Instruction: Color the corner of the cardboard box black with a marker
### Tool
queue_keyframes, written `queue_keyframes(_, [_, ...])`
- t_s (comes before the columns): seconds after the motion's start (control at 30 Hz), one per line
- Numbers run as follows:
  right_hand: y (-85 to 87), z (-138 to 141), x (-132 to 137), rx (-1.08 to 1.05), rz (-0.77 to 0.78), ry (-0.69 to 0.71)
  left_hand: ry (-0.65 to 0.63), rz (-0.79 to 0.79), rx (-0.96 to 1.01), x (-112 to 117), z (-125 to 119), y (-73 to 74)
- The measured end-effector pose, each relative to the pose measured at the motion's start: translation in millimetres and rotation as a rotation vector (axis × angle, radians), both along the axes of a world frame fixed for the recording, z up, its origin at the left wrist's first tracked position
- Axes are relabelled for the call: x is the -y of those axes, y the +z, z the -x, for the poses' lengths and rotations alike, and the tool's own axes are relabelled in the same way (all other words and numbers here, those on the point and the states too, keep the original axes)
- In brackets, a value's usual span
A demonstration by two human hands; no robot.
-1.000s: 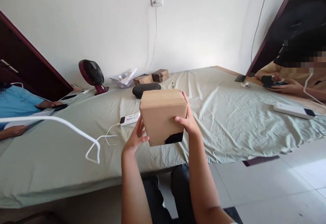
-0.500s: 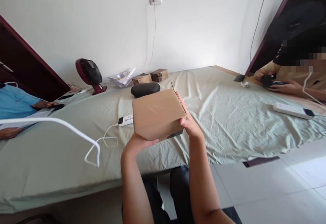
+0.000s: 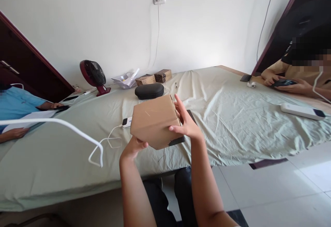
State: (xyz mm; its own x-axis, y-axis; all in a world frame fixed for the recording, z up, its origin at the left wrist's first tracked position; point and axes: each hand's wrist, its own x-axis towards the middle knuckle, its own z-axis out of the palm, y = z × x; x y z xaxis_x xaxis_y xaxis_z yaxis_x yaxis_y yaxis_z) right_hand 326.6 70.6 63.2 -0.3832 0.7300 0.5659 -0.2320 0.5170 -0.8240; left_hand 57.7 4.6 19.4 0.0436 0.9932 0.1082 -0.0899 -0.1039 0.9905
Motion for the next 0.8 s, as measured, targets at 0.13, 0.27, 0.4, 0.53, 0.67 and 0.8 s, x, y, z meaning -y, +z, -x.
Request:
queue_keyframes(0.13, [2.7,5,2,0.021,0.029,0.043,0.107,-0.053,-0.05,5,-4,8.7])
queue_keyframes(0.27, [6.5,2,6,0.049,0.035,0.044,0.143,-0.062,-0.083,7,-7,17.0])
queue_keyframes(0.4, [8.3,1,8,0.054,0.01,-0.009,0.049,-0.063,0.0,6,-6,14.2])
queue_keyframes(0.53, [11.3,3,10,0.036,-0.064,-0.036,0.024,-0.009,0.22,2,-4,7.6])
queue_keyframes(0.67, [18.7,3,13,0.187,-0.191,-0.056,-0.057,0.123,0.204,-1,-7,8.1])
queue_keyframes(0.8, [22.8,0,18,0.265,-0.185,0.032,-0.028,0.024,0.186,-6,-10,4.6])
